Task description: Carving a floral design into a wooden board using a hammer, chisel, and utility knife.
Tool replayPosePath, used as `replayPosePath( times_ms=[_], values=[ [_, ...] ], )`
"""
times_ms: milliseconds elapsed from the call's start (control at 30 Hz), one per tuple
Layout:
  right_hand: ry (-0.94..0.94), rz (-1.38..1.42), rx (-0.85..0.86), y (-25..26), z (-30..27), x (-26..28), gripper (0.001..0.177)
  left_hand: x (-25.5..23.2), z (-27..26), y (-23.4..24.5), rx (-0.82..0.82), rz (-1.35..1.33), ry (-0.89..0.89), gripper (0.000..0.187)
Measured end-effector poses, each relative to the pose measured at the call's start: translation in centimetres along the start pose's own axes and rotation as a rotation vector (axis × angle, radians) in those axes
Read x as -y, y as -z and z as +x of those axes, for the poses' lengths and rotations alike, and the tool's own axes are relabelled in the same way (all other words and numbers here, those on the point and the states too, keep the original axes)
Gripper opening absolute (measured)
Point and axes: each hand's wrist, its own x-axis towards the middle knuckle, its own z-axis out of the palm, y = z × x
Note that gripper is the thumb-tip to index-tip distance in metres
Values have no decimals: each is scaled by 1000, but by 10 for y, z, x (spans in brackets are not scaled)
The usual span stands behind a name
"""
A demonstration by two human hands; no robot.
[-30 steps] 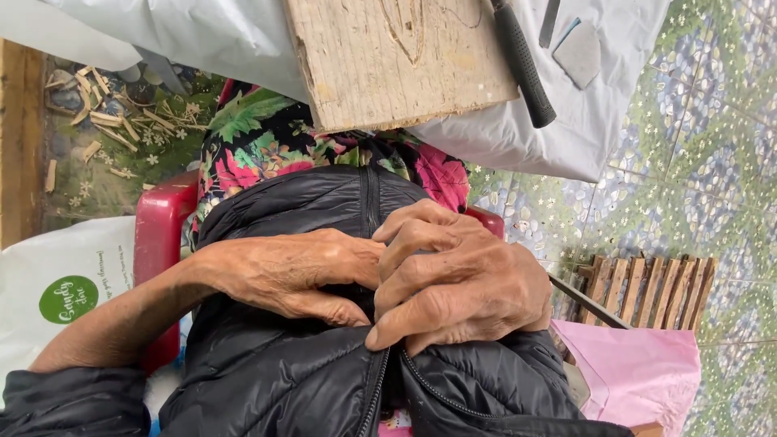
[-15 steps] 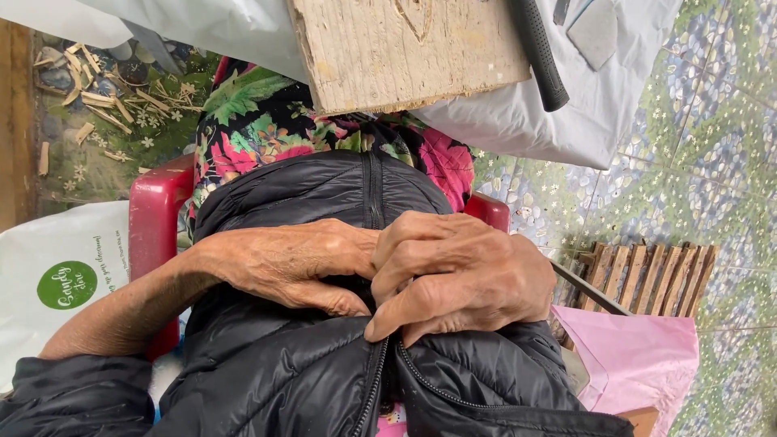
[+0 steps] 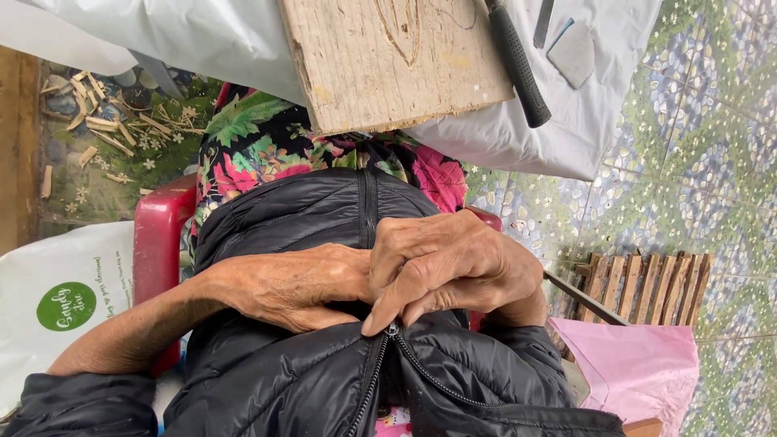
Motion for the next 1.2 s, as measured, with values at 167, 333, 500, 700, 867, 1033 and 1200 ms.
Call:
replayPosePath(
  times_ms=[167, 333, 500, 700, 867, 1033, 1200],
  values=[
    [10, -132, -17, 0, 4, 2, 24, 8, -4, -3, 7, 6, 8, 39],
    [23, -99, -48, 0, 12, 6, 22, 11, -7, -3, -17, 25, 11, 24],
    [27, 30, 5, 6, 10, 0, 22, 16, -8, -5, -23, 23, 1, 42],
    [8, -43, 6, 4, 8, -2, 18, 14, -8, -4, -5, 45, 38, 42],
    [37, -20, -15, 5, 11, -4, 21, 11, -5, -3, -22, 16, 36, 56],
    [50, -105, -39, 3, 14, -1, 22, 12, -6, -4, -22, 6, 33, 51],
    [96, -109, -130, -3, 15, -2, 28, 5, -3, -2, -36, 14, 59, 43]
  ],
)
